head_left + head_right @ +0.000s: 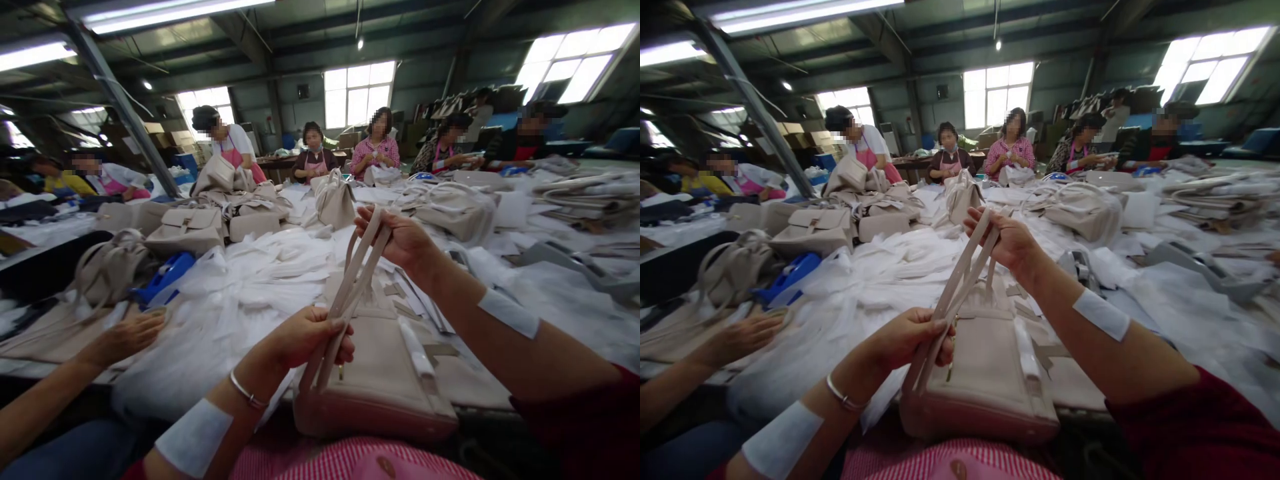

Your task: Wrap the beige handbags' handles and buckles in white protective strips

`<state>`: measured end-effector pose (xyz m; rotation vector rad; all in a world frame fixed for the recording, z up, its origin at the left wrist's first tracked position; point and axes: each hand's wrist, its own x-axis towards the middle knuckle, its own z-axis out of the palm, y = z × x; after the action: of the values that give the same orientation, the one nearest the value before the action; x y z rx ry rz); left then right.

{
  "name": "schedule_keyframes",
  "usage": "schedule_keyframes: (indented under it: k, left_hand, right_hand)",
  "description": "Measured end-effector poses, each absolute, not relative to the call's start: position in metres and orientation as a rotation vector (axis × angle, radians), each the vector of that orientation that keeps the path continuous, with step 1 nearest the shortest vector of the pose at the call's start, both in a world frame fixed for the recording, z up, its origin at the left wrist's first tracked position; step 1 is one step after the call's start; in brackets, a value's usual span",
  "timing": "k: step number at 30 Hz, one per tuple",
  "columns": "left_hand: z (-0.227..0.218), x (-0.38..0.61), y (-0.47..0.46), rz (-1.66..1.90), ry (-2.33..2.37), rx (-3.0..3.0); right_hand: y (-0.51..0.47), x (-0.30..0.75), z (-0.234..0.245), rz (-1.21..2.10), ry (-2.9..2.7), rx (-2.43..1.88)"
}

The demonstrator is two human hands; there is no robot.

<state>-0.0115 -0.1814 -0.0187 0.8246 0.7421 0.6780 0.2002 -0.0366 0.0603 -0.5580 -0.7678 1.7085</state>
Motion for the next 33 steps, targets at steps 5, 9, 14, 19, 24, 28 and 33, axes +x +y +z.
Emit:
schedule_keyframes:
  k: [5,9,14,19,24,28,33]
  left_hand:
    - [-0.003,0.000,-0.160,0.789,0.813,0.836]
    - [-0.006,-0.001,-0.159,0.803,0.825,0.875]
    - [-0.022,-0.014,-0.184,0.695,0.903,0.881]
    - [-0.028,-0.015,-0.199,0.714,0.917,0.867]
    - [-0.034,0.001,-0.207,0.783,0.911,0.905]
    - [-0.043,0.009,-0.210,0.838,0.973,1.060]
    - [-0.044,0.012,-0.223,0.867,1.008,1.124]
  right_hand:
    - [-0.085,0.172,0.034,1.973,-1.006,-0.549]
    - [-0.108,0.161,0.020,1.864,-1.083,-0.702]
    - [-0.096,0.173,0.015,1.662,-0.983,-0.722]
    - [-0.109,0.167,0.005,1.635,-0.946,-0.736]
    - [-0.132,0.164,-0.010,1.571,-0.885,-0.820]
    - [-0.145,0.172,-0.021,1.547,-0.904,-0.883]
    - [-0.174,0.168,-0.033,1.685,-1.078,-1.026]
